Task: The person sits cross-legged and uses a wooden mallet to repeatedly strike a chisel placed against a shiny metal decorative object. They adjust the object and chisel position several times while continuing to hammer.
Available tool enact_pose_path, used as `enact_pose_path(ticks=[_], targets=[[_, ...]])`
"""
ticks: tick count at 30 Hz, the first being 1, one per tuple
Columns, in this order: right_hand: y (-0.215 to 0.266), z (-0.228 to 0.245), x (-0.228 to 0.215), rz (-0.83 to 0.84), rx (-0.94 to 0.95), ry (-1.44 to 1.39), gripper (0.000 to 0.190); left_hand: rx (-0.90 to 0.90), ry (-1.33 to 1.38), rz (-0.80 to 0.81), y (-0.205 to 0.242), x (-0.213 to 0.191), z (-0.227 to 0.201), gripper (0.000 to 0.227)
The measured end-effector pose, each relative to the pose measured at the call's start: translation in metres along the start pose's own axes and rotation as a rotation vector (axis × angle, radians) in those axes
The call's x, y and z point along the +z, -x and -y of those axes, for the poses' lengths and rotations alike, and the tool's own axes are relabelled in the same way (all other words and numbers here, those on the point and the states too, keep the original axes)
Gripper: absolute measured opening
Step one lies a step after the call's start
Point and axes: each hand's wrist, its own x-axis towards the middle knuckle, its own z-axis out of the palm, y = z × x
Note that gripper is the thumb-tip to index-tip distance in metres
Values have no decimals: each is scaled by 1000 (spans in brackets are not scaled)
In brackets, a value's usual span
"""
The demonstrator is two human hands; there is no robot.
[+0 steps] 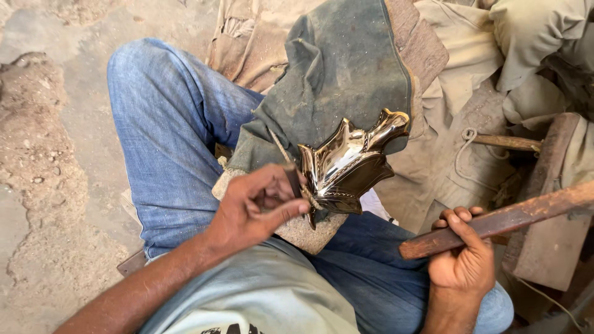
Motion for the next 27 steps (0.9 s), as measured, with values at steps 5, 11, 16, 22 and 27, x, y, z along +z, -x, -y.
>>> enact_pose_path(ticks=[5,11,16,22,27], targets=[[3,-6,-15,45,48,-88,41,329,-130,131,5,20,-8,23],[5,-8,-15,37,29,-81,40,526,-304,349,-11,40,-20,24],[8,-6,-19,12,28,-101,40,493,-413,406,-18,53,-22,22],[14,-5,-13,-32,77,-110,43,200,-161,237,-26,58,-25,19],[13,-5,-6,-8,126,-50,44,26,-149,141,-54,48,-34,14]])
